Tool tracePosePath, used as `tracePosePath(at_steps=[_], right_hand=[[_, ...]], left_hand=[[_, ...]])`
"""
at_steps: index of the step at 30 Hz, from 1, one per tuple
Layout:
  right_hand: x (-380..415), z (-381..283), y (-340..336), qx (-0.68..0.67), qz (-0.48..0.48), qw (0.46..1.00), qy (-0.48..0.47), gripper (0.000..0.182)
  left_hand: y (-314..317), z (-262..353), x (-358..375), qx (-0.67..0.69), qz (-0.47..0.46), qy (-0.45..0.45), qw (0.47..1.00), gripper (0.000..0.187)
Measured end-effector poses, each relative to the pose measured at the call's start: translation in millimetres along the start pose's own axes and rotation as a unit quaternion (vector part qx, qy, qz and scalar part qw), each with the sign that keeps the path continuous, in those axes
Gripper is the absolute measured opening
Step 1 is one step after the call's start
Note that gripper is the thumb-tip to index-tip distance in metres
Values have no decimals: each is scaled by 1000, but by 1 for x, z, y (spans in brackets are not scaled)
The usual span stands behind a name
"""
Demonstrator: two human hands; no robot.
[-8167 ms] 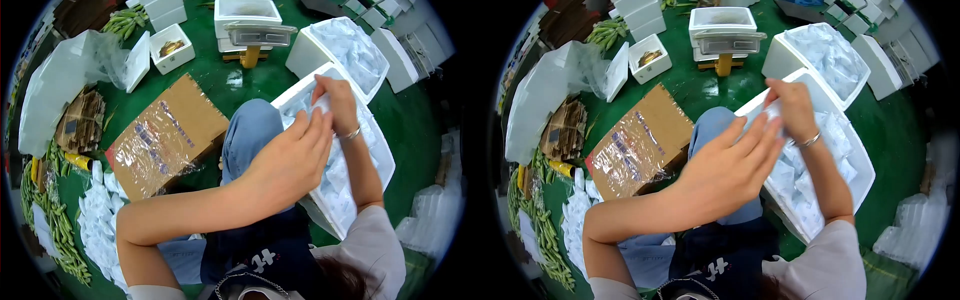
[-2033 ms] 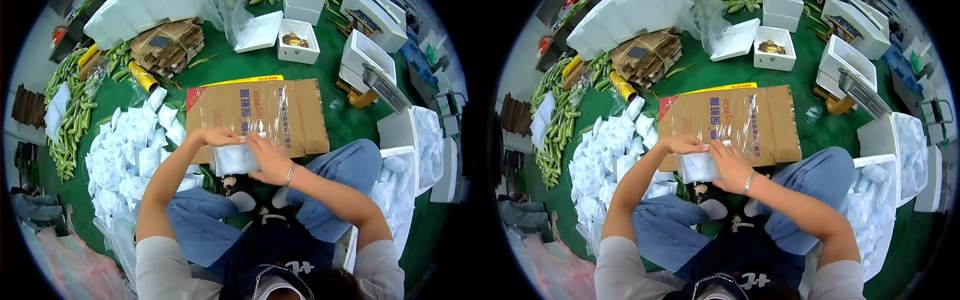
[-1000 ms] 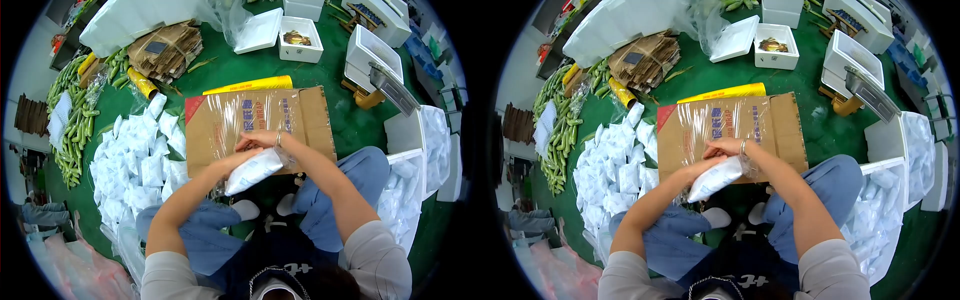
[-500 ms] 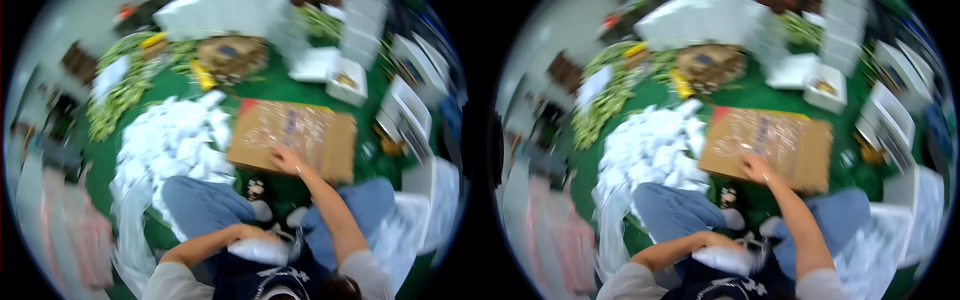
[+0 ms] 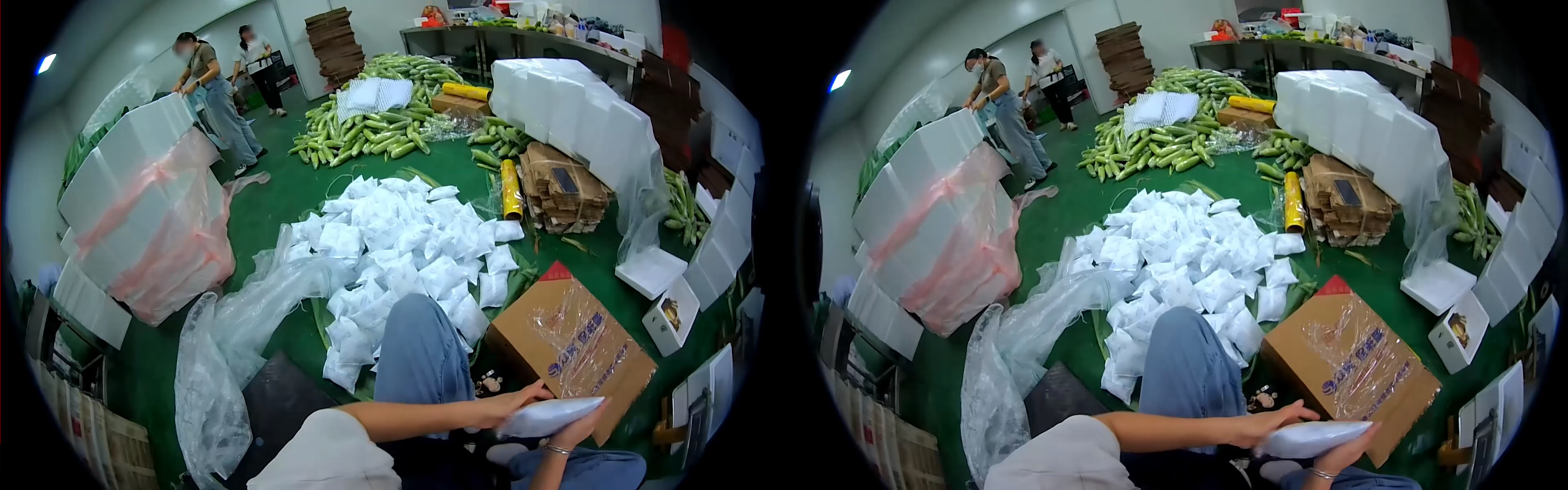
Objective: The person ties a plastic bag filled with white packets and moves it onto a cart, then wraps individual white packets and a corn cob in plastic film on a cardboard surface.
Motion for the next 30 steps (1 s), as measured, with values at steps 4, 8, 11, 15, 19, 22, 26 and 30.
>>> tracePosePath(at_steps=[4, 8, 11, 15, 19, 22, 26, 30], right_hand=[[8, -4, 20, 161, 186, 969, -41, 54], [48, -79, 111, 430, 6, 901, -55, 67], [68, -128, 149, 582, -103, 782, -197, 71], [98, -158, 177, 673, -322, 570, -345, 47], [131, -117, 136, 609, -437, 584, -313, 75], [127, -98, 119, 624, -387, 637, -232, 66], [111, -110, 84, 629, -191, 746, -110, 45], [98, -103, 20, 401, 58, 914, -6, 39]], left_hand=[[-19, -5, 7, -275, 317, 279, 864, 31], [-73, -7, 5, -131, 482, 245, 831, 41], [-53, -2, 0, -20, 327, 21, 945, 56], [-60, -34, -33, -335, 121, -23, 934, 59], [-48, -73, -24, -238, -51, -299, 923, 47], [-54, -125, -18, -161, -266, -410, 858, 45], [-37, -63, -31, -218, -224, -311, 897, 58], [39, 27, -25, -630, -140, -37, 763, 60]])
Point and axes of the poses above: each hand's wrist, its own x-axis away from the middle knuckle, its own y-axis out of the palm, z = x × y, the point moved 4 cm from there along -x, towards the middle knuckle, and after that the axes turned 2 degrees about -z, right-handed, at the moved point
